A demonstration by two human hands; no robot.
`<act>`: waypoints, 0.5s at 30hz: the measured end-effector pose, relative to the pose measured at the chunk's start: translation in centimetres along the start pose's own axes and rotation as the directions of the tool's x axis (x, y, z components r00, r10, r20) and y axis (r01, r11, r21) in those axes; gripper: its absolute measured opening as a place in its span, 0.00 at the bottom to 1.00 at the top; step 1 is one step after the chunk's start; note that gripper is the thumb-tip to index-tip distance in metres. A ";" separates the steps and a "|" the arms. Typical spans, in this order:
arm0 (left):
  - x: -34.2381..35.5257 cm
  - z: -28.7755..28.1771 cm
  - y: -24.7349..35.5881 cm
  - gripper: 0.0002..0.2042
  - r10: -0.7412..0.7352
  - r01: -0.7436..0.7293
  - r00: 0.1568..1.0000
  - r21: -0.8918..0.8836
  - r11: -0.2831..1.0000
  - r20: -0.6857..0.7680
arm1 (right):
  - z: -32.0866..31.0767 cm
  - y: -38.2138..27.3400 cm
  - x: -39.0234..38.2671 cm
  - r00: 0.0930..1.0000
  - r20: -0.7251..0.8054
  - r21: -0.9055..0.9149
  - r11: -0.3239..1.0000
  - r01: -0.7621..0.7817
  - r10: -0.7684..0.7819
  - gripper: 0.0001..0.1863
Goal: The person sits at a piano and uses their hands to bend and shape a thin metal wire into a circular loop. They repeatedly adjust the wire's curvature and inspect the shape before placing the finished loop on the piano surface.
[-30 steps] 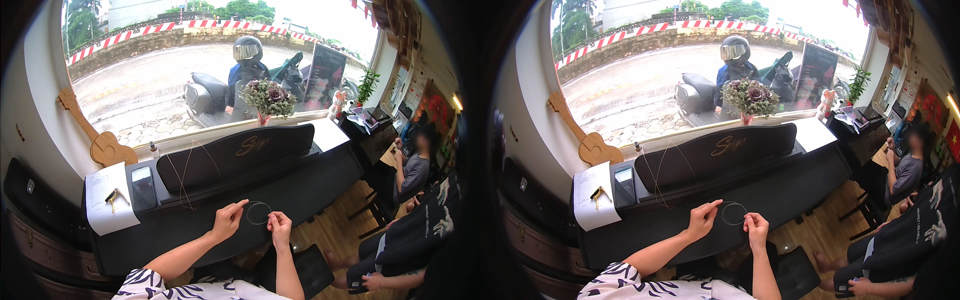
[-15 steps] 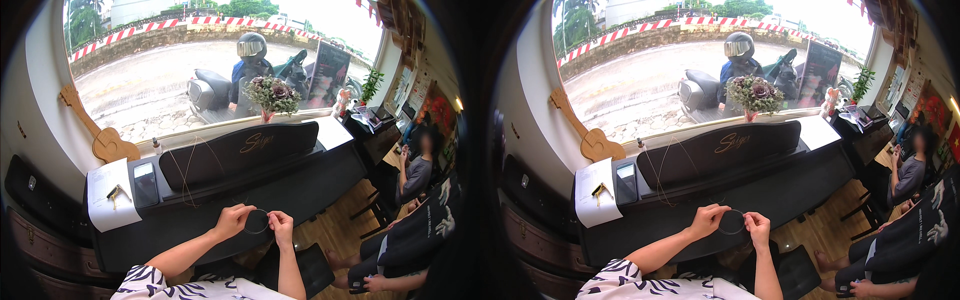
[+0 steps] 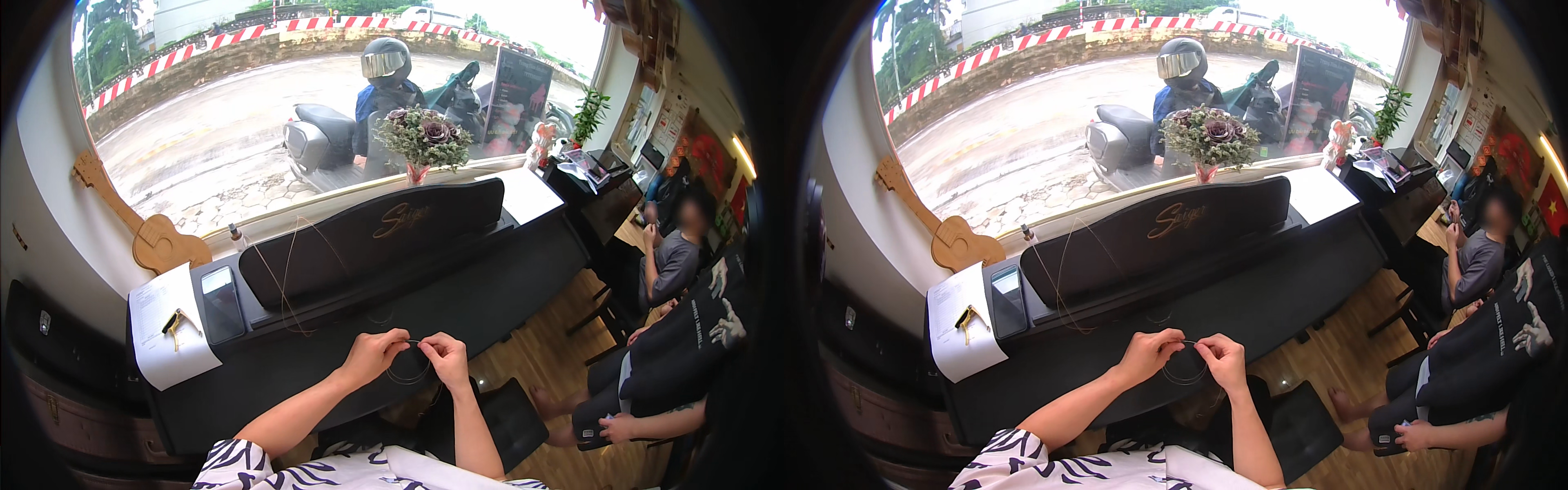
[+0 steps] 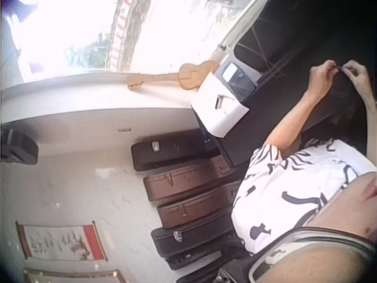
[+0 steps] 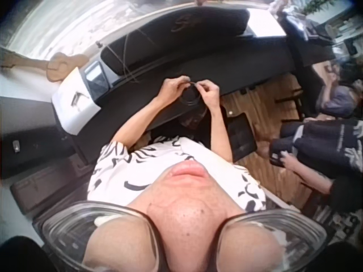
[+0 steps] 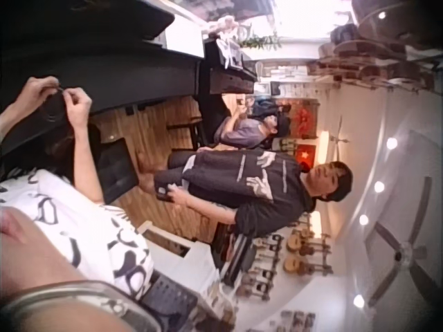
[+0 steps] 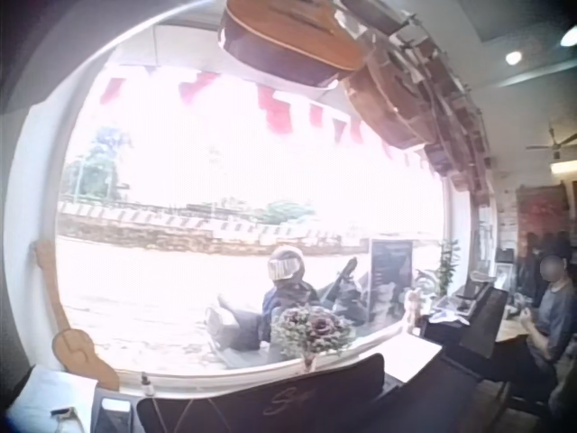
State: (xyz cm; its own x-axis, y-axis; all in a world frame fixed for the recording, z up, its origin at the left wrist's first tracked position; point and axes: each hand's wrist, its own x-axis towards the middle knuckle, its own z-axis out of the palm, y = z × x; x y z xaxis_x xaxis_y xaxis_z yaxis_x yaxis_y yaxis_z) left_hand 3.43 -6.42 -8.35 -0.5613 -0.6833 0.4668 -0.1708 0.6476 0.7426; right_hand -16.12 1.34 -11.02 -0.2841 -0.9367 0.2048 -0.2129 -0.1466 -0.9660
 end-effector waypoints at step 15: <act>0.2 0.0 0.0 0.08 0.100 -0.101 0.994 -0.045 0.994 -0.037 | 0.4 -0.1 -0.2 0.999 -0.051 -0.007 1.000 -0.010 0.009 0.03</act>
State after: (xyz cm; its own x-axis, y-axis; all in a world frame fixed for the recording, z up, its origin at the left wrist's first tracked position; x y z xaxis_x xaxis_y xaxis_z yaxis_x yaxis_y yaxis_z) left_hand 3.34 -6.54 -8.27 -0.5456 -0.6272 0.5559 -0.0764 0.6978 0.7122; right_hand -15.69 1.39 -11.01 -0.3337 -0.9205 0.2035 -0.2169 -0.1351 -0.9668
